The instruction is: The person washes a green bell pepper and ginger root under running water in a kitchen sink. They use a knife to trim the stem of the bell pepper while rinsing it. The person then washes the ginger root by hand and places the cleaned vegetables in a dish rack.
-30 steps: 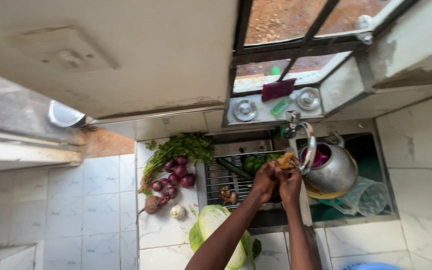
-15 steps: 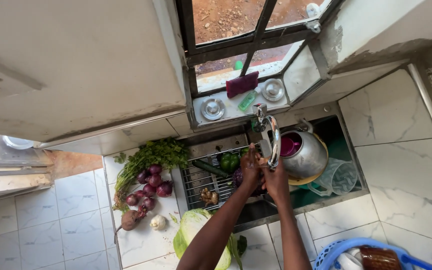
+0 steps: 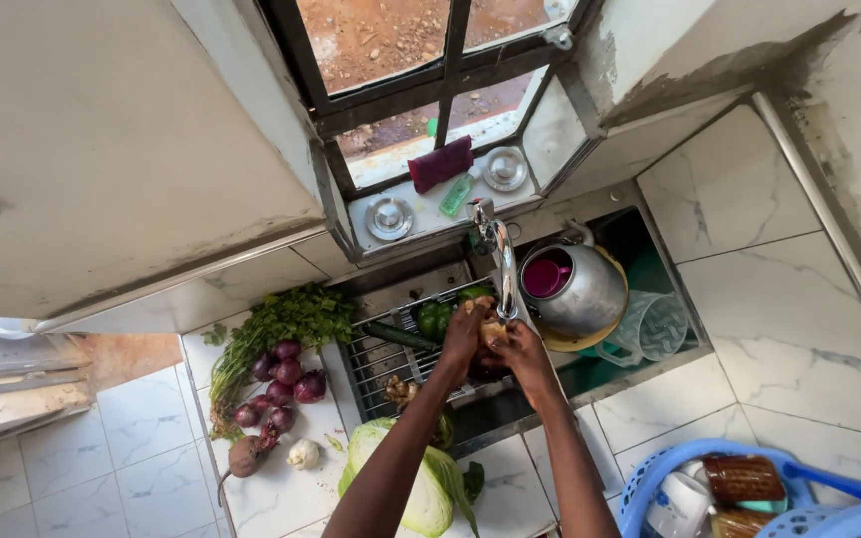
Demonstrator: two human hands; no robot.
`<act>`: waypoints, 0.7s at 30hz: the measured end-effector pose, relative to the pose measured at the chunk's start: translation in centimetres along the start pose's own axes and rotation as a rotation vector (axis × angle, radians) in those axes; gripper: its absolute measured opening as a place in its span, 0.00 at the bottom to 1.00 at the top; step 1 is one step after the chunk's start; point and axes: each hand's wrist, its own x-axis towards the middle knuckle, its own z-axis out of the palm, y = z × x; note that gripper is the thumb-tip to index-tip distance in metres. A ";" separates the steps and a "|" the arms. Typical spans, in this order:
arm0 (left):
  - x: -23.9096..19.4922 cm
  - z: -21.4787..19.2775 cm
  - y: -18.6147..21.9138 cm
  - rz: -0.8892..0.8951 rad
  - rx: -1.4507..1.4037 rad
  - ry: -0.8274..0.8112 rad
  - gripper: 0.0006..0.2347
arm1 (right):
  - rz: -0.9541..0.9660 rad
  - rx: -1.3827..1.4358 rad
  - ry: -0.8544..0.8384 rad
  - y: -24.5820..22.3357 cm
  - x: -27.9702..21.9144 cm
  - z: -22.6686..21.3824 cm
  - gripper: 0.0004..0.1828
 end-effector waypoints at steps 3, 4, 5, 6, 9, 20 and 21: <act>-2.1 2.6 5.3 0.036 0.132 0.051 0.12 | -0.059 -0.674 -0.052 -1.9 -0.5 0.2 0.25; -3.3 3.7 6.6 0.039 0.131 0.046 0.12 | -0.062 -0.675 -0.048 -2.8 -1.3 1.0 0.25; -4.6 4.7 8.0 0.032 0.033 -0.030 0.13 | -0.005 -0.544 -0.047 -3.6 -2.1 2.0 0.32; -5.9 5.7 9.3 0.028 -0.069 -0.104 0.14 | 0.051 -0.416 -0.050 -4.5 -2.8 2.9 0.39; -5.1 2.6 6.4 0.024 0.038 -0.265 0.19 | 0.090 0.076 0.055 -3.7 -1.6 2.1 0.19; -1.1 -1.5 2.2 -0.024 -0.324 -0.474 0.26 | 0.347 0.491 -0.112 4.3 5.0 -1.2 0.20; -0.3 -2.0 1.2 -0.007 -0.265 -0.472 0.25 | 0.367 0.484 -0.084 3.8 4.8 -1.0 0.20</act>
